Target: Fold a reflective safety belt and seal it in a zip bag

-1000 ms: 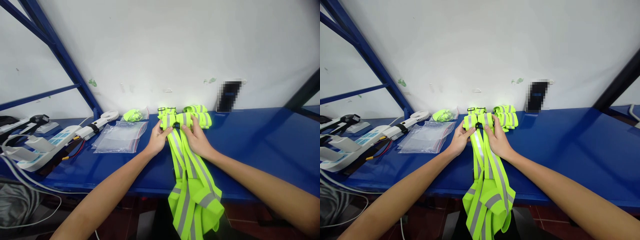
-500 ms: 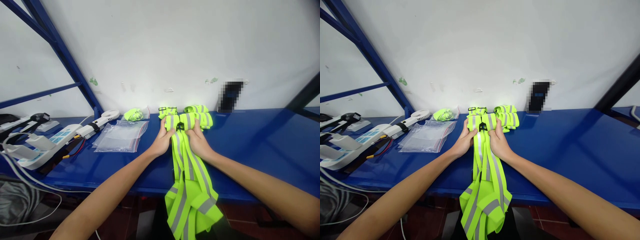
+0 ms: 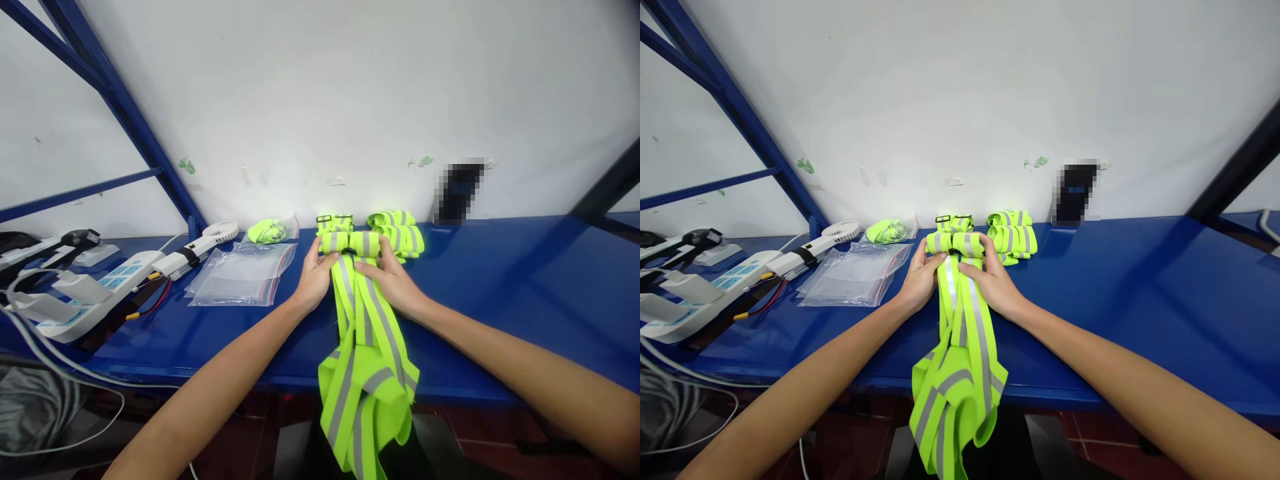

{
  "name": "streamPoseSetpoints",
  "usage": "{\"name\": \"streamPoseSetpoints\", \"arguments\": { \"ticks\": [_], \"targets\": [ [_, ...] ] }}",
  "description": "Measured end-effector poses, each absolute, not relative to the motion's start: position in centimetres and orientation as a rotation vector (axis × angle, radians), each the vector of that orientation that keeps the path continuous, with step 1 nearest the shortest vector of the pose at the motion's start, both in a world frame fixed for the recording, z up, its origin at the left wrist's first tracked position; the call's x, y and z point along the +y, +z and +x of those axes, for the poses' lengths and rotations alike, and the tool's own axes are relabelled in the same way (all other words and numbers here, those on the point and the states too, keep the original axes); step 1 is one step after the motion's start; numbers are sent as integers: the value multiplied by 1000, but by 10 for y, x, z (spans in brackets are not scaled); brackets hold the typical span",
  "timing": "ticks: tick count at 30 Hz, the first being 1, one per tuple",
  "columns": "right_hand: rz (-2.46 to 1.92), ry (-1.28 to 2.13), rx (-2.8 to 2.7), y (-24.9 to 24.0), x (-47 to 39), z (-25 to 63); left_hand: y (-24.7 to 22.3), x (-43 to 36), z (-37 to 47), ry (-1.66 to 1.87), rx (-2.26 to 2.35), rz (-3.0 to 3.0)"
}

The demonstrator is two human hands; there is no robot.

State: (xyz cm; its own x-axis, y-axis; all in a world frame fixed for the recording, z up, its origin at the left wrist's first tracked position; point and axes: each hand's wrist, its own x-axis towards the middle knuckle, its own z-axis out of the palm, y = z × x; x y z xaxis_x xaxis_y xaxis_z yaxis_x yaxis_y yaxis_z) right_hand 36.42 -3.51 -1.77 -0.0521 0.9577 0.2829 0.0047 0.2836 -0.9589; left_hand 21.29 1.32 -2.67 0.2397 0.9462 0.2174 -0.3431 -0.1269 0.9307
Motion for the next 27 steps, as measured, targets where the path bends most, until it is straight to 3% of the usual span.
{"name": "streamPoseSetpoints", "arguments": {
  "ticks": [4, 27],
  "targets": [
    [-916, 1230, -1254, -11, -40, 359, -26, 19, 208, 1357, 660, 1198],
    [-847, 1214, -1072, -19, -19, 374, -21, 14, 210, 1123, 573, 1040]
  ]
}}
